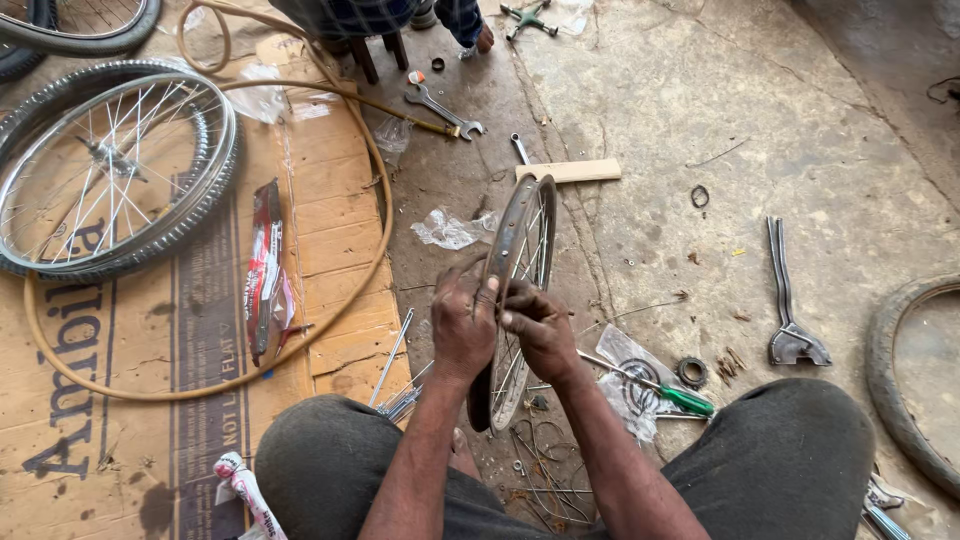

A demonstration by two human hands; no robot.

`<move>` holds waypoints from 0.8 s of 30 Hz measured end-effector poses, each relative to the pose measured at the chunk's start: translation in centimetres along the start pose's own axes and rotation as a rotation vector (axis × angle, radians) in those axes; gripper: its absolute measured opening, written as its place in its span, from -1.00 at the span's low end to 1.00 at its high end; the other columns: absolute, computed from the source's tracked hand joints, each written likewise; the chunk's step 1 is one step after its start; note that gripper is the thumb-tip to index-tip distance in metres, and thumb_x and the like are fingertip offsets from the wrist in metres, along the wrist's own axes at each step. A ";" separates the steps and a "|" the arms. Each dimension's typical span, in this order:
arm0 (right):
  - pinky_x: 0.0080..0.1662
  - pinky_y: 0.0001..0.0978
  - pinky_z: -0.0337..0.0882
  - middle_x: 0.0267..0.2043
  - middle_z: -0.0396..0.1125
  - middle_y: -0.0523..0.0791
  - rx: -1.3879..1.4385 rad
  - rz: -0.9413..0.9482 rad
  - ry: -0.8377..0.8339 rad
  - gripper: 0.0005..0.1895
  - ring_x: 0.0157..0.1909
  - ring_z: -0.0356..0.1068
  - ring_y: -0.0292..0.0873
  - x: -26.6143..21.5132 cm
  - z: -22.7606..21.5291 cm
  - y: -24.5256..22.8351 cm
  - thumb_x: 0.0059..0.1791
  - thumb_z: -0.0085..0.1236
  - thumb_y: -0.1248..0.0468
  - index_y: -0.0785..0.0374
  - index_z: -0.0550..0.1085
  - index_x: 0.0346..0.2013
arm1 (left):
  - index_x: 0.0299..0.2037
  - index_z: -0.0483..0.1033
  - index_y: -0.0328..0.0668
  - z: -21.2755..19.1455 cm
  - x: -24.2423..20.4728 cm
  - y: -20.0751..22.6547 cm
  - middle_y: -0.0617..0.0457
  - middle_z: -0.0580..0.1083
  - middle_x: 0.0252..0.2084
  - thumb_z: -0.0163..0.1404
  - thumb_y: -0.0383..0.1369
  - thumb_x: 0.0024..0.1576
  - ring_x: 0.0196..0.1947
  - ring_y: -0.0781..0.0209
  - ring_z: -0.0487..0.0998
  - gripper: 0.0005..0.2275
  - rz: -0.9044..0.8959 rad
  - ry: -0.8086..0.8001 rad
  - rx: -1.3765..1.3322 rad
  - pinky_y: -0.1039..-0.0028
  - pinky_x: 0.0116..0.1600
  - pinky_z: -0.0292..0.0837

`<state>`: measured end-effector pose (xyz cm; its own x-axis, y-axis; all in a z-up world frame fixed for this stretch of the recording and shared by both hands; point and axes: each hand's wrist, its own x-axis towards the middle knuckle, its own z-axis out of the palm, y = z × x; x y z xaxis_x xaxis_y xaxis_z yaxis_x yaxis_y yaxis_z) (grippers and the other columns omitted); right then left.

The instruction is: The person sits on the floor and repeatedly rubs a small metal tool along the inner rim of a bicycle wheel. They rotate the wheel to access different sections and continue the rubbing motion throughout the clip.

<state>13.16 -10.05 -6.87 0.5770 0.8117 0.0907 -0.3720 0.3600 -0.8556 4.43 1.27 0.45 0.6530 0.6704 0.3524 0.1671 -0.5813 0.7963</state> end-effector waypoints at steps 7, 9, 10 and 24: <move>-0.10 -0.17 0.56 -0.22 0.37 -0.07 -0.392 0.210 0.216 -0.73 -0.17 0.41 -0.13 1.7 -0.4 0.3 -0.12 0.26 0.35 0.29 0.47 -0.14 | 0.02 0.59 -0.28 1.3 -0.8 0.0 -0.11 0.55 0.10 -0.05 -0.34 0.28 0.12 0.01 0.55 -0.76 -0.069 -0.053 -0.127 0.30 0.14 0.54; -0.15 -0.17 0.55 -0.27 0.42 -0.04 -0.727 0.431 0.177 -0.79 -0.25 0.42 -0.10 2.1 -1.5 -0.1 -0.05 0.06 0.39 0.28 0.50 -0.12 | 0.03 0.62 -0.36 1.0 -1.7 0.6 -0.19 0.56 0.06 -0.02 -0.39 0.23 0.11 -0.11 0.53 -0.74 0.015 -0.021 -0.087 0.17 0.23 0.40; -0.11 -0.19 0.55 -0.27 0.40 -0.03 -0.680 0.508 0.197 -0.74 -0.23 0.43 -0.08 1.9 -2.0 0.1 -0.08 0.09 0.44 0.29 0.44 -0.09 | 0.01 0.64 -0.33 0.9 -1.9 0.8 -0.18 0.57 0.05 -0.02 -0.38 0.23 0.11 -0.09 0.54 -0.75 -0.003 -0.026 -0.094 0.18 0.23 0.41; 0.09 -0.18 0.55 -0.12 0.48 -0.07 0.296 0.310 -0.132 -0.65 -0.06 0.50 -0.12 2.1 -5.3 -1.1 -0.10 0.39 0.37 0.41 0.54 -0.05 | 0.05 0.59 -0.24 1.7 -0.7 1.9 -0.13 0.52 0.13 -0.05 -0.29 0.28 0.12 -0.02 0.55 -0.73 -0.097 -0.152 -0.179 0.25 0.19 0.55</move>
<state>18.67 -11.22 -8.45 0.3147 0.9469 -0.0666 -0.7159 0.1907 -0.6717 5.51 -1.04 0.88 0.7460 0.6342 0.2032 0.1097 -0.4179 0.9019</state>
